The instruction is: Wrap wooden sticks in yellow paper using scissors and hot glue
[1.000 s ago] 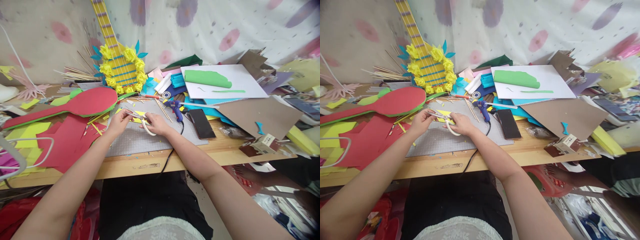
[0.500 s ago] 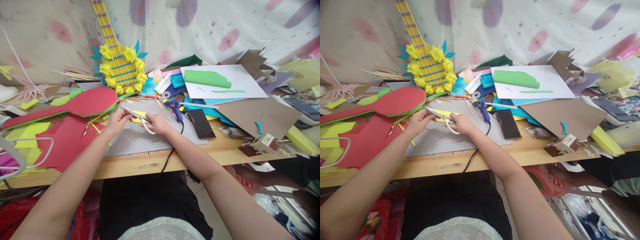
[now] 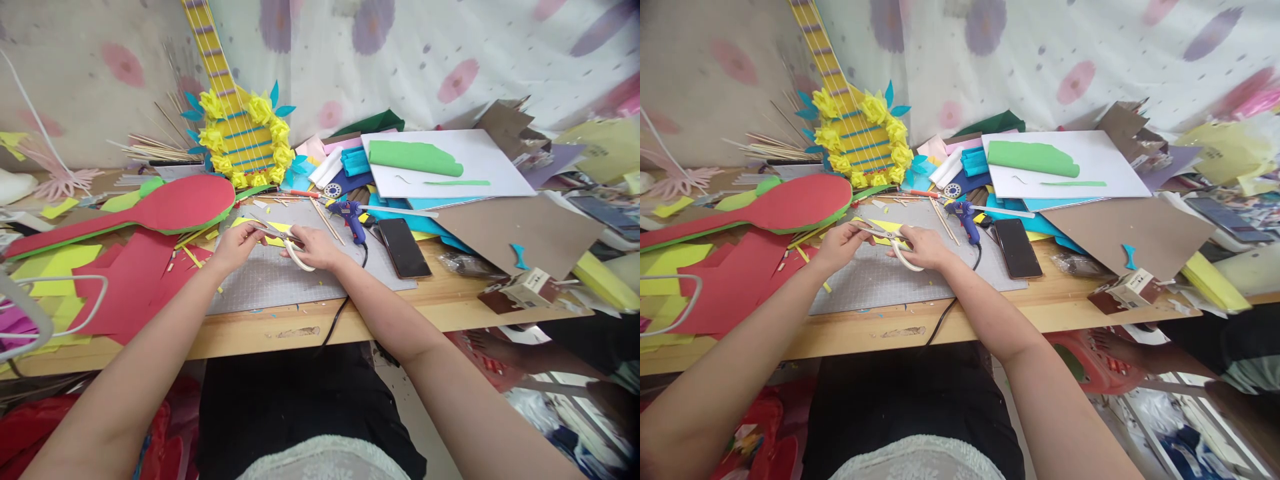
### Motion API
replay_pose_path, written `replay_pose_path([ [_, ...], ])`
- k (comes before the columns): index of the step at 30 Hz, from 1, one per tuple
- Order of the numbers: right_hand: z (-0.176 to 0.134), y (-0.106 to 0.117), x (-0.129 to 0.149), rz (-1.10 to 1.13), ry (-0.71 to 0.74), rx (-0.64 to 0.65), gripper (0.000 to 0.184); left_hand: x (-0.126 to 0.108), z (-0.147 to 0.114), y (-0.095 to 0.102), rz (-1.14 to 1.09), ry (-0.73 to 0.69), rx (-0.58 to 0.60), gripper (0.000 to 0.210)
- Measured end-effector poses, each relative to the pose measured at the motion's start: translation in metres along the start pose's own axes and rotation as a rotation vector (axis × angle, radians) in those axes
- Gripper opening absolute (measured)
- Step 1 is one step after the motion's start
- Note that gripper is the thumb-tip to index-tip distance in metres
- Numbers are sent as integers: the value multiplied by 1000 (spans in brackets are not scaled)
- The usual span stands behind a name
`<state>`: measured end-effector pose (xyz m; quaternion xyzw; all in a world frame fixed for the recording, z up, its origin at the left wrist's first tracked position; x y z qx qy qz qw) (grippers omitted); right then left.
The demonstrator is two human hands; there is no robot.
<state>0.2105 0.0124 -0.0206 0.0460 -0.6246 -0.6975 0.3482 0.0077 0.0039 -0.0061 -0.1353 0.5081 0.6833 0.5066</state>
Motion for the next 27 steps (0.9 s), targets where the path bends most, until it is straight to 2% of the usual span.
replay_pose_path([
  [4, 1, -3, -1, 0, -16, -4, 43, -4, 1, 0, -14, 12, -4, 28],
  [10, 3, -5, -3, 22, -141, -25, 42, -8, 1, -2, -78, 60, 7, 27],
  [14, 2, -4, -4, 80, -207, -34, 43, -2, -1, -4, -91, 26, -45, 24],
  [17, 0, -4, -3, 106, -175, -29, 43, 0, -2, -5, -97, -10, -61, 23],
  [23, -1, -7, 1, 69, -22, -28, 42, 8, -4, -7, -113, -37, -86, 22],
  [27, 0, -9, 1, 42, -23, -33, 41, 12, -3, -8, -114, -41, -86, 21],
])
Point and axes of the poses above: each hand's wrist, its own z-axis towards the middle knuckle, its own y-axis out of the back of the hand, x = y × z, the point moved 1 cm from there along z, towards the middle knuckle, and after that the axes turned 8 degrees about -y, right-handed, at the moved point
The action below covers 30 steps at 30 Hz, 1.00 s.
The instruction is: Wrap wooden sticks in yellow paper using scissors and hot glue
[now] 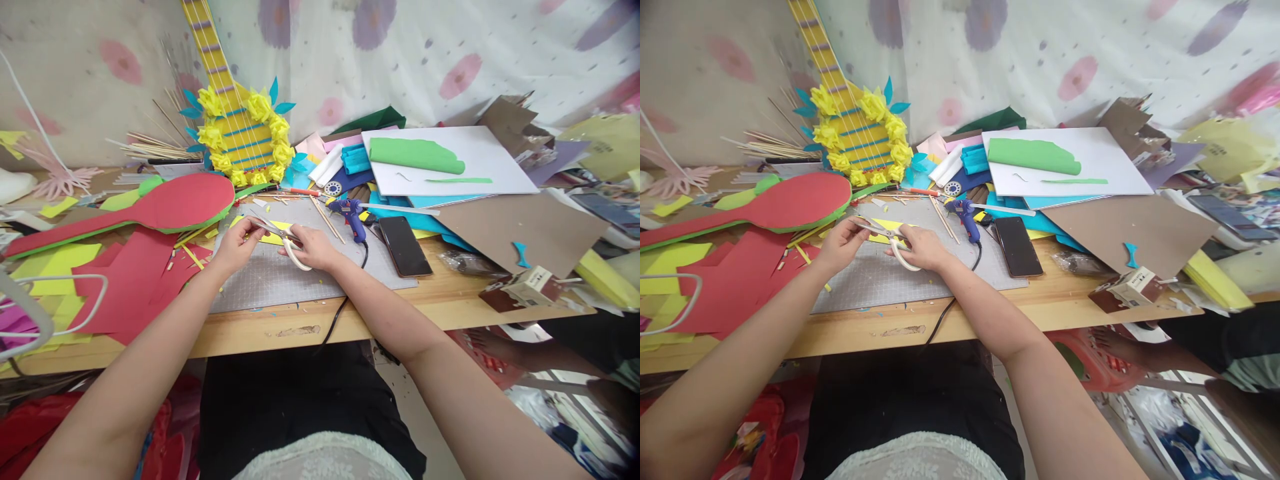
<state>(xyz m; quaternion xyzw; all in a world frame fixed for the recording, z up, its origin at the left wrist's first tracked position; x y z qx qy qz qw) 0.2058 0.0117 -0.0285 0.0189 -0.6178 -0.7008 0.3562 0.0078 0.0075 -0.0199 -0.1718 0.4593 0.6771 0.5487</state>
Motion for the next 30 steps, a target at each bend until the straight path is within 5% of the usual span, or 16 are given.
replay_pose_path([
  [11, 1, -1, 6, -47, -40, -48, 44, -4, 2, -3, -32, 15, -55, 18],
  [23, 4, 4, -3, -25, -267, -18, 43, -15, 4, -1, 11, 40, -39, 22],
  [30, 8, 4, -14, -130, -485, -145, 35, -27, 7, -1, 268, -25, -5, 26],
])
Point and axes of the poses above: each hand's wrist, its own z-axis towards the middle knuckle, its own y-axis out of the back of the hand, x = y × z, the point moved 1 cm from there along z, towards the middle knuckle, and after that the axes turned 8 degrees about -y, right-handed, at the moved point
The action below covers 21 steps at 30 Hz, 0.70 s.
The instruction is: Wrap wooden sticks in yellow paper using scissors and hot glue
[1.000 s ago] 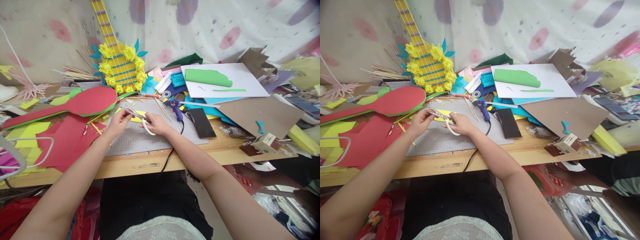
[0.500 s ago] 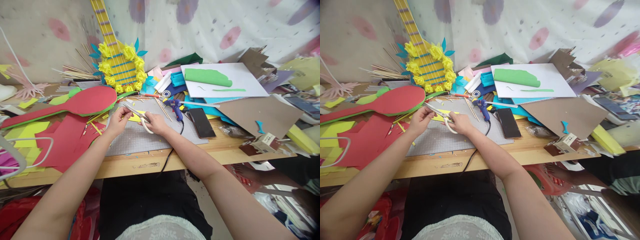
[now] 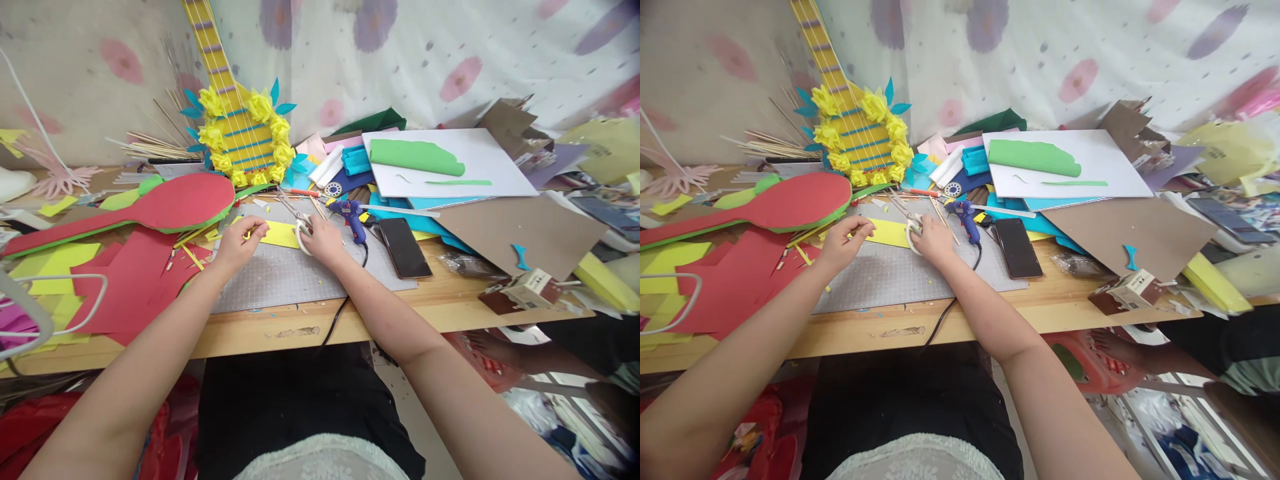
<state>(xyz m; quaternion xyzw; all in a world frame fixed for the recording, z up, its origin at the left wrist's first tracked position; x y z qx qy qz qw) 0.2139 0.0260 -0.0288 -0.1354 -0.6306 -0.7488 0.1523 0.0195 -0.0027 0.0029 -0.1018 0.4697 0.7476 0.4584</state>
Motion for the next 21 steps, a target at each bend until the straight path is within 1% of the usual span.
replay_pose_path([
  [3, 10, 1, -5, -37, -60, 6, 36, -1, 3, -5, 205, -30, 41, 29],
  [6, 22, 6, -7, -74, -59, 52, 41, -1, 5, -13, 418, -78, 120, 30],
  [8, 30, 8, -6, -80, -65, 75, 43, 0, 5, -19, 508, -104, 164, 30],
  [12, 44, 4, -1, -50, -66, 79, 48, -1, 6, -31, 575, -118, 237, 32],
  [14, 50, 0, 1, -55, -20, 84, 42, -2, 6, -36, 577, -120, 287, 33],
  [16, 52, -2, 3, -41, 40, 59, 33, -4, 5, -40, 564, -111, 329, 32],
  [17, 51, -1, 3, -2, 63, 42, 28, -5, 4, -42, 552, -98, 342, 39],
  [19, 45, 2, 5, 151, 75, 61, 20, -6, 2, -45, 544, -32, 330, 71],
  [20, 39, 3, 6, 253, 70, 116, 18, -6, 2, -46, 548, 3, 322, 83],
  [21, 32, 4, 7, 355, 65, 204, 16, -6, 1, -47, 555, 32, 315, 91],
])
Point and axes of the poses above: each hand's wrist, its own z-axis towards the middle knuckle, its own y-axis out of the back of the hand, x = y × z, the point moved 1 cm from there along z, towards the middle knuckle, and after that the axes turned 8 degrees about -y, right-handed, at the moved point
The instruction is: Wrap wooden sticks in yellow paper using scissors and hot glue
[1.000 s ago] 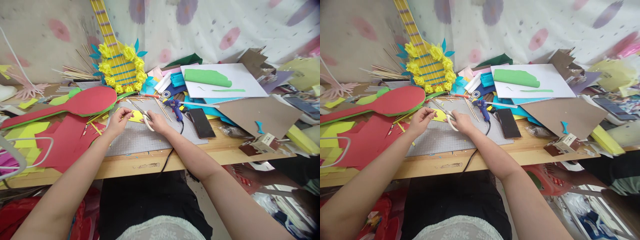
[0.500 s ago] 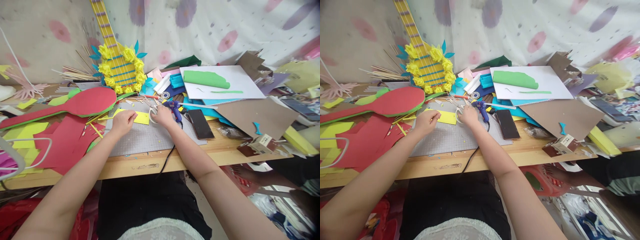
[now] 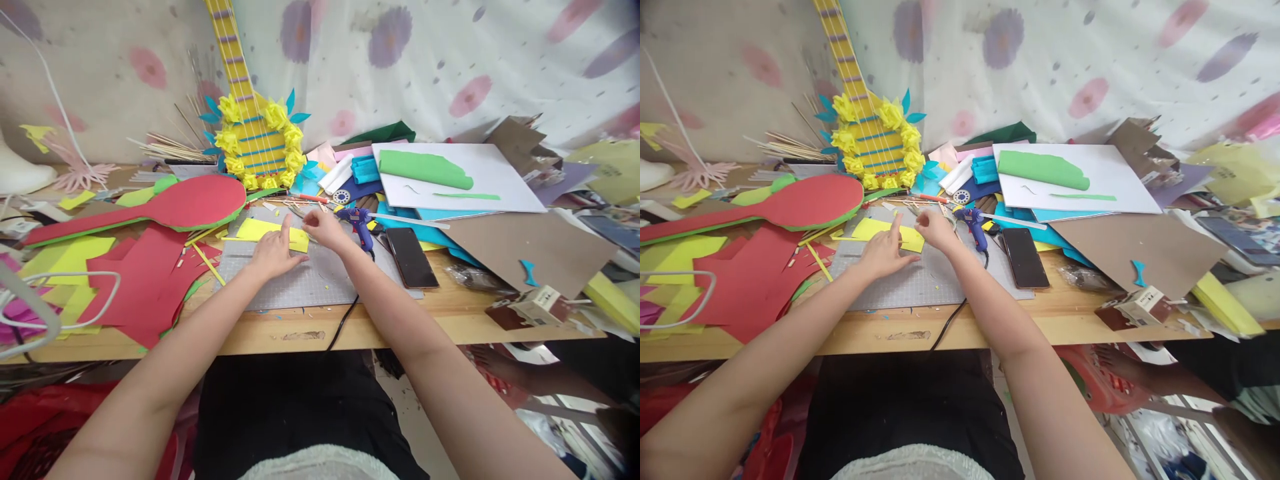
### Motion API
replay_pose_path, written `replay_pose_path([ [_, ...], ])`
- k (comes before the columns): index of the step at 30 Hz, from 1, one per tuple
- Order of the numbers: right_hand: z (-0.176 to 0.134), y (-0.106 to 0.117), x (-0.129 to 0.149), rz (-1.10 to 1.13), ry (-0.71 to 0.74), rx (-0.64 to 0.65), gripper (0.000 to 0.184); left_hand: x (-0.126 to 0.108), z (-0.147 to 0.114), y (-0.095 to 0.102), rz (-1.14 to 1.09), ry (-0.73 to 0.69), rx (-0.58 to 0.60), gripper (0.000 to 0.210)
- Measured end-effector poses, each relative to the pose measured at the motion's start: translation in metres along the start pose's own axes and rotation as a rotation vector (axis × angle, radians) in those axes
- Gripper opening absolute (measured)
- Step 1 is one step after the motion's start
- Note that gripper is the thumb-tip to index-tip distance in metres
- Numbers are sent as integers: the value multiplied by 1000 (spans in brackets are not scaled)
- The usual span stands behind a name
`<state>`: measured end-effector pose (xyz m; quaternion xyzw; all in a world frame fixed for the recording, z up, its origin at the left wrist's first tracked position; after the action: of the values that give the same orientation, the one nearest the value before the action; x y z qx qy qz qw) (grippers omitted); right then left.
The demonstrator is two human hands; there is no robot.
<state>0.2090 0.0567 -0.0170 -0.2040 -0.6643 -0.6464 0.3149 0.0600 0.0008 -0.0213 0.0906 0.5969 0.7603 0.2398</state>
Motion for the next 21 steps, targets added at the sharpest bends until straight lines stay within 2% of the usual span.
replay_pose_path([
  [2, -14, -4, 3, 167, -3, 198, 17, -1, 0, -2, 11, 20, 12, 95],
  [4, -25, -10, 5, 252, 29, 286, 17, -4, 1, -4, 20, -12, 24, 92],
  [9, -26, -18, -10, 338, 26, 146, 11, -5, 3, -4, -12, -112, 10, 78],
  [11, -21, -15, -19, 364, 1, 130, 13, 4, 2, 2, -28, -99, 1, 64],
  [14, -18, -9, -30, 425, -58, 90, 14, 27, -3, 15, 10, -8, 22, 43],
  [17, -21, -8, -29, 465, -37, 138, 18, 44, -12, 25, 129, 0, 84, 41],
  [21, -28, -13, -17, 406, 79, 224, 26, 51, -20, 26, 170, 7, 124, 38],
])
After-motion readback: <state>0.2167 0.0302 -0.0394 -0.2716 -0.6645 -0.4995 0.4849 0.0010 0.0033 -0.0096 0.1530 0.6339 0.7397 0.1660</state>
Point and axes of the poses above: each hand's wrist, its own z-axis towards the middle knuckle, its own y-axis out of the back of the hand, x = y × z, the point moved 1 cm from there along z, towards the middle knuckle, and after that the axes turned 8 degrees about -y, right-handed, at the moved point
